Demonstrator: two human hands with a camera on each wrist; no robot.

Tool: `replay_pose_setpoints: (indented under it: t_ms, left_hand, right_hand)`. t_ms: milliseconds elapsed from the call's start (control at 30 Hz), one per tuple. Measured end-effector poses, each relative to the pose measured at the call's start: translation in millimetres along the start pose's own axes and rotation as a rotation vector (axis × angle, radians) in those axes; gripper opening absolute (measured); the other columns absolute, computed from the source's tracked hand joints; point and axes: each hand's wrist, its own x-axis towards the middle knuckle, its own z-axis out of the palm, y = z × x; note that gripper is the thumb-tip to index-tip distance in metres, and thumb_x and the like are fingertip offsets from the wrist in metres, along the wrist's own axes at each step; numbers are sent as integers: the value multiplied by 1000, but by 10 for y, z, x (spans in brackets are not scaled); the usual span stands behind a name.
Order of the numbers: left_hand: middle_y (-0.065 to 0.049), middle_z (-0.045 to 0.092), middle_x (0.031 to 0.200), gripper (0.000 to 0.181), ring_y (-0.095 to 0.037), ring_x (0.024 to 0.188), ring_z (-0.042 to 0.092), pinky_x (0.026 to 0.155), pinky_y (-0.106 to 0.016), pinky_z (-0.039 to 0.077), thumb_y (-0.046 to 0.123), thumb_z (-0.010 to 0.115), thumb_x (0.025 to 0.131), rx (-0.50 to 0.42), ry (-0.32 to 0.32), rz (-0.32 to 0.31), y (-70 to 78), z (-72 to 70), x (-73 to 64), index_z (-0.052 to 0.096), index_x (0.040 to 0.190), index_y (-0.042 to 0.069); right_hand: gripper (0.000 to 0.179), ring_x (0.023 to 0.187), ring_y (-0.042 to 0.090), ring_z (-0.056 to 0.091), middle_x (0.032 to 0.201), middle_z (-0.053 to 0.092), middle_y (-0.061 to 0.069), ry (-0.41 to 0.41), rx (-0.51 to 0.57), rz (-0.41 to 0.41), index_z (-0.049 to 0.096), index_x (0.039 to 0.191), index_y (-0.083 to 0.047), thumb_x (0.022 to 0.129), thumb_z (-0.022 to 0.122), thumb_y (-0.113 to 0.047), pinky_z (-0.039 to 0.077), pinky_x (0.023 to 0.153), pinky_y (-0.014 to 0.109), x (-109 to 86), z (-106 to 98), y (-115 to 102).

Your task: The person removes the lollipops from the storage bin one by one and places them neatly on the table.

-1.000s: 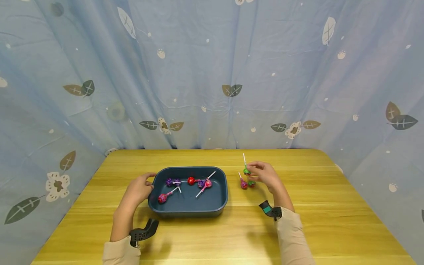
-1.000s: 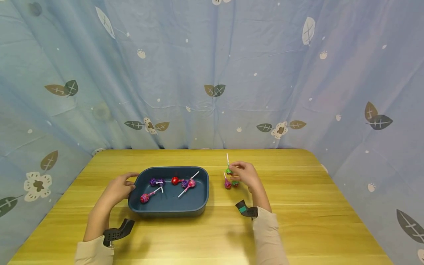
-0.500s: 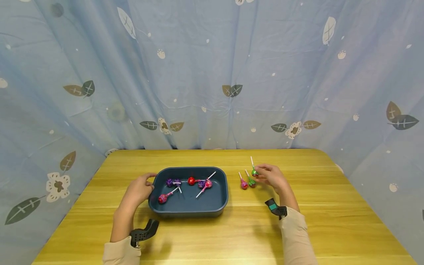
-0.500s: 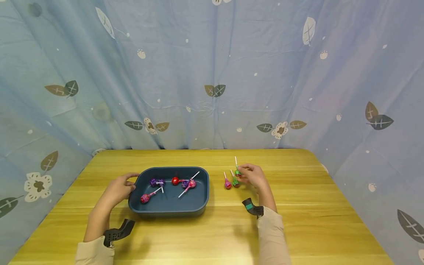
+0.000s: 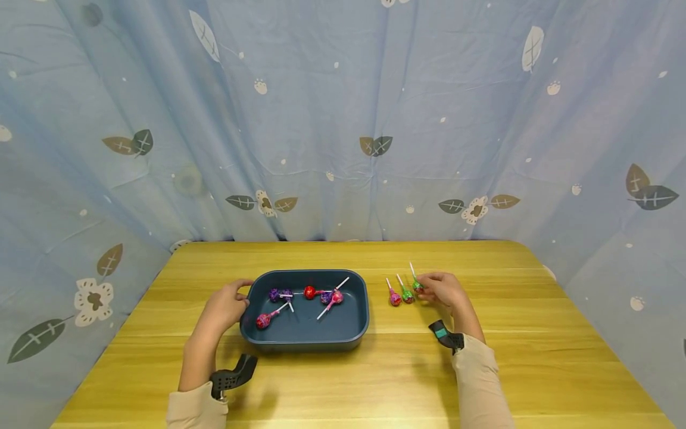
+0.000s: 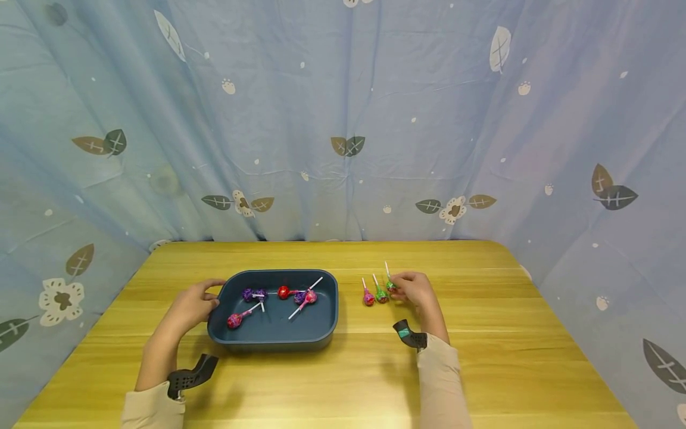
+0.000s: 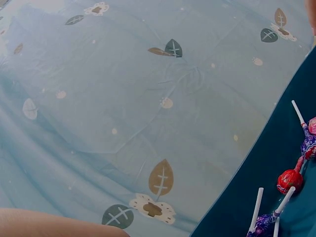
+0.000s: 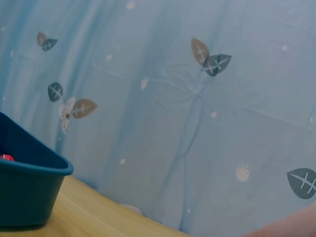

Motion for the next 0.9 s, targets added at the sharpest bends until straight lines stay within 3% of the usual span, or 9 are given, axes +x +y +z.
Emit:
replay_pose_setpoints:
  t_ms: [100,300,600,900]
  left_hand:
    - [-15,64,89,45,-21,63,52,56,-33,40,-1,50,91,5,1,1,-2,-2,-1,49,135,-5]
    - [-20,65,96,45,-22,67,54,57,-34,42,-1,50,90,10,7,-1,8,-7,0,50,135,-5]
    - [-16,64,89,45,-21,63,52,55,-33,40,-1,50,90,6,10,-3,6,-2,3,49,135,-5]
    - [-14,64,88,45,-21,63,52,56,-33,41,-1,50,90,9,11,-9,23,-3,-12,50,135,-5]
  right_hand:
    - [39,71,16,61,92,60,15,14,-26,17,52,125,18,98,55,-11,55,74,34,1,1,28]
    - [36,68,17,62,89,57,15,12,-90,53,55,123,14,98,55,-11,55,68,32,-11,-8,65]
    - [32,62,17,60,81,55,13,14,-138,52,58,120,11,96,58,-12,56,64,32,-14,11,65]
    - [31,66,17,56,83,57,12,38,-196,53,60,118,10,97,58,-13,55,63,30,7,44,89]
